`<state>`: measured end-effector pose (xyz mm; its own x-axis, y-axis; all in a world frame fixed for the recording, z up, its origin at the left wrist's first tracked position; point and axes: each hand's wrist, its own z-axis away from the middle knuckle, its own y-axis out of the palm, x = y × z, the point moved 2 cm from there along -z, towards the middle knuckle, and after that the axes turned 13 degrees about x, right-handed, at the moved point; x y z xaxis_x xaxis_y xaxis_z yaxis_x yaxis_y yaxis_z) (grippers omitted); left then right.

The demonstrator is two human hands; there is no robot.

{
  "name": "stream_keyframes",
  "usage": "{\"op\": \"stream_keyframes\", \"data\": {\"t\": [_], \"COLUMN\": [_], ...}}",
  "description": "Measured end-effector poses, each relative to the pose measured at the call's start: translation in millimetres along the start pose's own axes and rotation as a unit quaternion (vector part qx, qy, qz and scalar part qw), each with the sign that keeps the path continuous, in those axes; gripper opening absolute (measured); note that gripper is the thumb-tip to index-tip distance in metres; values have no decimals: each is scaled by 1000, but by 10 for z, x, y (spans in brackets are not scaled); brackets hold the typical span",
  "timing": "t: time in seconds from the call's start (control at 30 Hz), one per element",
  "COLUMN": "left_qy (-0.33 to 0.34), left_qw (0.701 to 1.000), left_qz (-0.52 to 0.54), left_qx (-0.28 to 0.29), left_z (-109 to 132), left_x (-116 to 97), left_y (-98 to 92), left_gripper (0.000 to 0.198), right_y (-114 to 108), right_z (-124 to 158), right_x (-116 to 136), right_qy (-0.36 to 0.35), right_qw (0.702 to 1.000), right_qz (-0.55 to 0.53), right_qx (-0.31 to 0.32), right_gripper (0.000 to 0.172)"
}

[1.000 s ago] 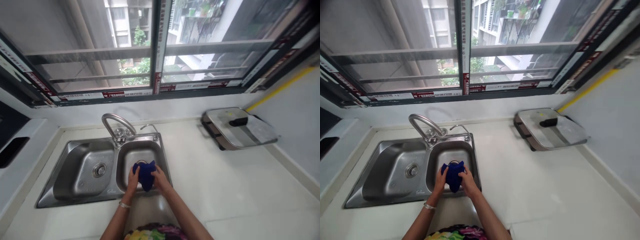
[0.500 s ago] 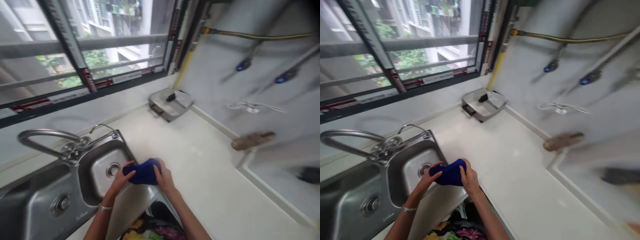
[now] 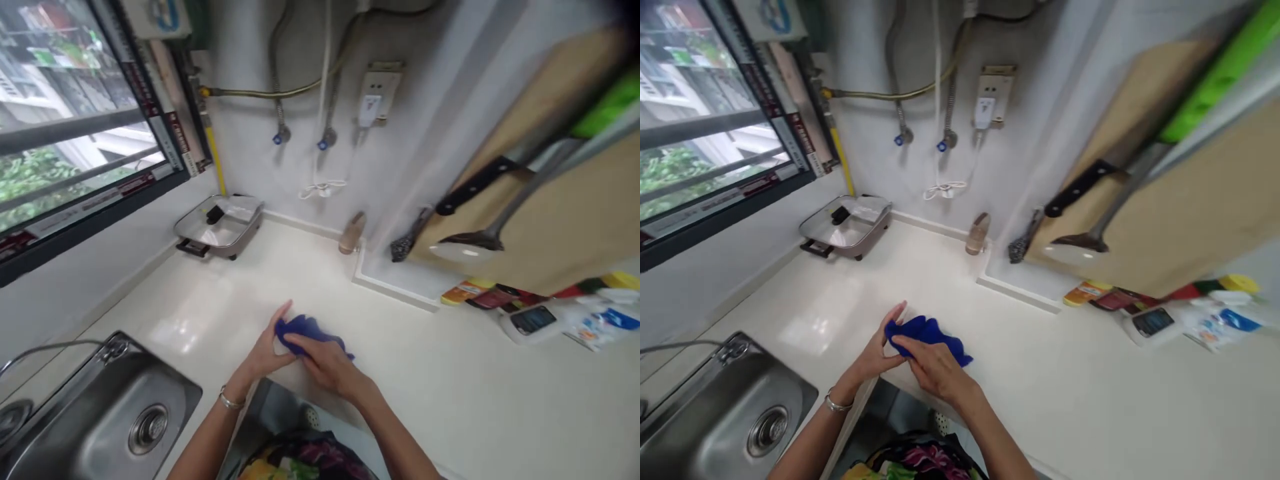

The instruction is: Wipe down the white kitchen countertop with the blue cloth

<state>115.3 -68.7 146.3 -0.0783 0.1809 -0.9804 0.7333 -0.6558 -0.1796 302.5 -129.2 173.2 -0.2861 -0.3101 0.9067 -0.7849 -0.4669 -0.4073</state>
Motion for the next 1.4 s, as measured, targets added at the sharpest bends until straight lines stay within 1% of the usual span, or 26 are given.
{"op": "stream_keyframes", "data": {"t": [0.07,0.1,0.13,0.2,0.23,0.27,0.33,0.37,0.4,0.43,0.47,0.5,0.57,0.67,0.73,0.8,0.83,0.9,0.97,1.07,1.13,1.17,1.2,1.27,1.33,1.4], "left_qy": [-15,-30,-48,-82,-92,-98,-92,-81,-69,-57,-45,-33,-2,69,119,152,157,136,79,-21,-59,-71,-82,-97,-101,-93], "left_qw": [994,987,981,974,973,972,971,971,972,974,975,976,975,964,953,942,937,928,916,881,870,872,877,888,899,915], "left_qz": [-65,-94,-115,-137,-141,-146,-159,-166,-171,-174,-178,-184,-207,-252,-276,-294,-301,-315,-333,-360,-353,-342,-330,-308,-300,-305], "left_qx": [91,128,151,159,155,154,153,151,144,134,121,109,86,55,44,59,80,142,211,305,339,343,340,328,301,246], "left_z": [-243,-339,-419,-544,-595,-643,-743,-798,-858,-924,-993,-1066,-1217,-1439,-1553,-1609,-1606,-1523,-1338,-954,-752,-701,-689,-780,-989,-1257], "left_x": [-129,-165,-186,-194,-190,-185,-176,-174,-175,-180,-191,-208,-271,-428,-525,-544,-506,-314,4,510,716,767,788,782,769,801], "left_y": [196,284,359,478,528,574,650,676,690,691,679,655,578,424,325,255,237,244,308,451,500,495,472,393,313,259], "left_gripper": [59,43,31,22,22,23,26,26,26,25,25,24,22,16,13,13,13,16,19,26,28,28,27,25,29,43], "right_y": [-132,-207,-288,-447,-515,-569,-638,-664,-692,-729,-779,-845,-1012,-1267,-1361,-1346,-1291,-1088,-784,-282,-57,-10,-14,-157,-416,-691], "right_z": [216,335,461,726,858,982,1196,1284,1356,1413,1455,1483,1506,1501,1498,1516,1534,1590,1673,1816,1875,1882,1871,1803,1694,1578], "right_x": [-115,-189,-270,-443,-531,-617,-778,-848,-907,-952,-980,-989,-943,-736,-573,-477,-474,-569,-765,-1082,-1217,-1258,-1288,-1338,-1406,-1500], "right_qy": [6,17,34,86,117,148,199,213,221,221,215,205,177,111,62,40,45,84,152,256,292,299,300,300,303,316], "right_qw": [1000,999,996,985,979,975,972,971,971,971,973,974,970,951,941,931,929,932,936,935,935,936,935,927,906,873], "right_qz": [-11,-23,-34,-52,-57,-61,-69,-71,-71,-67,-59,-46,-13,48,107,172,198,226,224,186,145,125,106,84,85,104], "right_qx": [-19,-43,-75,-139,-155,-153,-107,-79,-60,-54,-64,-88,-168,-284,-316,-320,-310,-272,-223,-160,-138,-141,-153,-208,-282,-356], "right_gripper": [52,53,56,60,57,49,28,20,19,20,22,24,27,27,27,30,32,34,35,34,34,34,34,34,34,39]}}
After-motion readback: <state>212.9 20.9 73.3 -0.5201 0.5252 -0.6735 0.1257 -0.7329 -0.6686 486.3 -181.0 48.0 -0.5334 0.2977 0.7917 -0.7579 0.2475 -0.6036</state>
